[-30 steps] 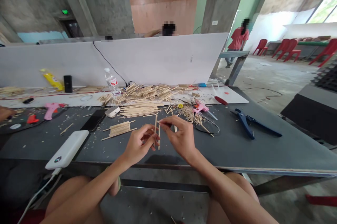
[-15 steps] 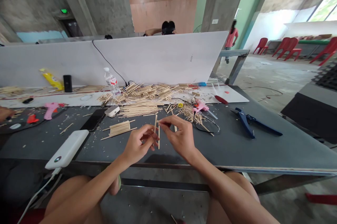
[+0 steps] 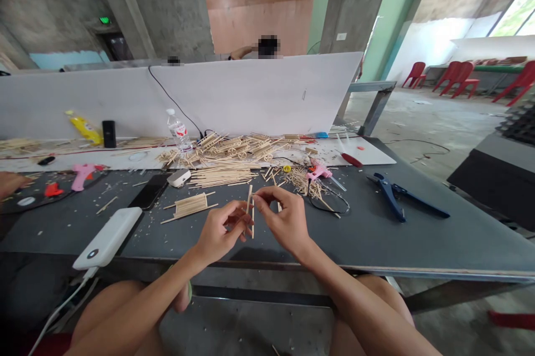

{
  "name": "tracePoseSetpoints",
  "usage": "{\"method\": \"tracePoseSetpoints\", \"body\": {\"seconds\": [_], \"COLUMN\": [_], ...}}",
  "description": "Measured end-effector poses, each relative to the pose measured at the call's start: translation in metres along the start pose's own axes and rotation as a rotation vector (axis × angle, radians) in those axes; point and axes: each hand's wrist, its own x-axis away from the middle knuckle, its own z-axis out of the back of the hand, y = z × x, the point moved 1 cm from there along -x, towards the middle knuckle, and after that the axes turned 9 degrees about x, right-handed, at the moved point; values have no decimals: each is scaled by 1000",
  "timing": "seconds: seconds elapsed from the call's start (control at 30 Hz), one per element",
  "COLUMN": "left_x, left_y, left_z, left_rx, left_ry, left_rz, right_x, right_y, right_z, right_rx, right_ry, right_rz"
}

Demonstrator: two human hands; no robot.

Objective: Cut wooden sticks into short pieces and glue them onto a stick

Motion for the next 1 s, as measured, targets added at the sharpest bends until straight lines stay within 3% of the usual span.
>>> {"method": "tracePoseSetpoints", "body": {"seconds": [0.37, 0.7, 1.0], "left_x": [1, -3, 0], "left_y": [-1, 1, 2], "left_z": [2, -1, -1], "left_rx": [0, 275, 162], "left_ry": [3, 16, 25], "left_rz": [7, 88, 31], "right_x": [0, 1, 5], "right_y": [5, 6, 2], "right_z": [-2, 1, -4], "right_rx": [0, -28, 31], "right_ry": [-8, -4, 11], "right_rz": [11, 39, 55]}}
